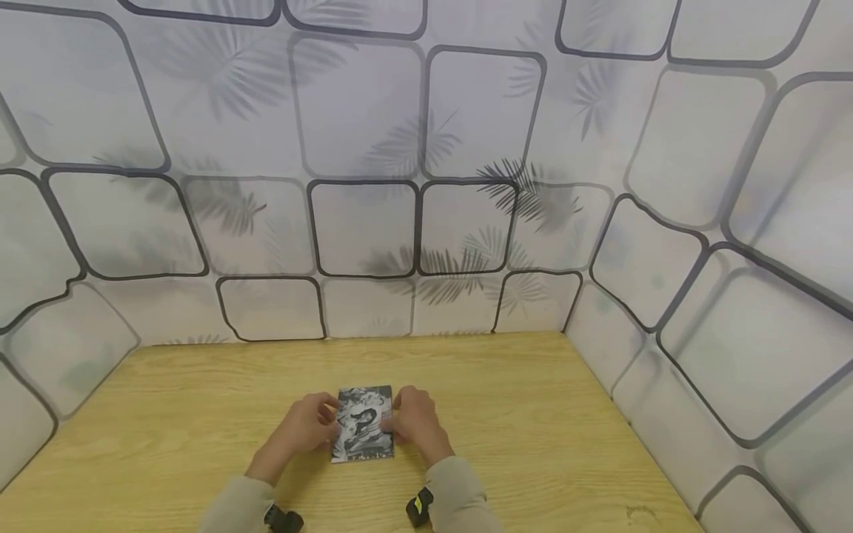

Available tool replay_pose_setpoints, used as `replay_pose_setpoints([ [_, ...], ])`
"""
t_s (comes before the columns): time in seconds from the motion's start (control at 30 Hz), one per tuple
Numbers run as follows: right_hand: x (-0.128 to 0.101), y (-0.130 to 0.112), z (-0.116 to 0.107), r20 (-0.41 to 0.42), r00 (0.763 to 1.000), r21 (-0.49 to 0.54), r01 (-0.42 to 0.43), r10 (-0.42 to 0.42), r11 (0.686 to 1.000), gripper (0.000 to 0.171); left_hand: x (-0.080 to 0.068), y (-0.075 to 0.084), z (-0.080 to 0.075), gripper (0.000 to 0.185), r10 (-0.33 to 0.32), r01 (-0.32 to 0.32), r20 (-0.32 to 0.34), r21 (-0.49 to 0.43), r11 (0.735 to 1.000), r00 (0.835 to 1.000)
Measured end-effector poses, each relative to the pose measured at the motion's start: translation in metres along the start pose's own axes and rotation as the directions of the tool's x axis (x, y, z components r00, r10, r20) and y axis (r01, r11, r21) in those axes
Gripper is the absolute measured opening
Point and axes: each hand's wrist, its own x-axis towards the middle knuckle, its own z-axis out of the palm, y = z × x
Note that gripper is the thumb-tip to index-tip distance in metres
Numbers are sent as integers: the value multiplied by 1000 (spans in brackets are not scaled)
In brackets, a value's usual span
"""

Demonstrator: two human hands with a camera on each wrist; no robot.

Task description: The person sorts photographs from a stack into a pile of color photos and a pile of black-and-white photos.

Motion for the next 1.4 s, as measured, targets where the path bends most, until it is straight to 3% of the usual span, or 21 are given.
replay_pose_setpoints([
  [0.5, 1, 2, 2, -6, 1000, -34, 31, -31, 999, 38, 0, -5, 3, 40, 24, -24, 2, 3, 1000, 1000],
  [0.77, 0, -1, 2, -7, 999, -85, 45, -46, 995, 49, -2, 0, 2, 41, 39, -39, 3, 3, 999, 999],
  [0.93, 0, -2, 3, -6, 999, -80, 35, -36, 996, 49, -3, 1, 1, 41, 36, -36, 1, 2, 999, 999],
  [1.17, 0, 0, 4, 22, 1000, 1, 2, -2, 1000, 50, -3, 1, 1, 42, 33, -33, 0, 26, 999, 999],
  [1.4, -1, -4, -3, 57, 998, -12, -15, 15, 1000, 50, -2, 0, -1, 40, 9, -9, 0, 16, 1000, 1000],
])
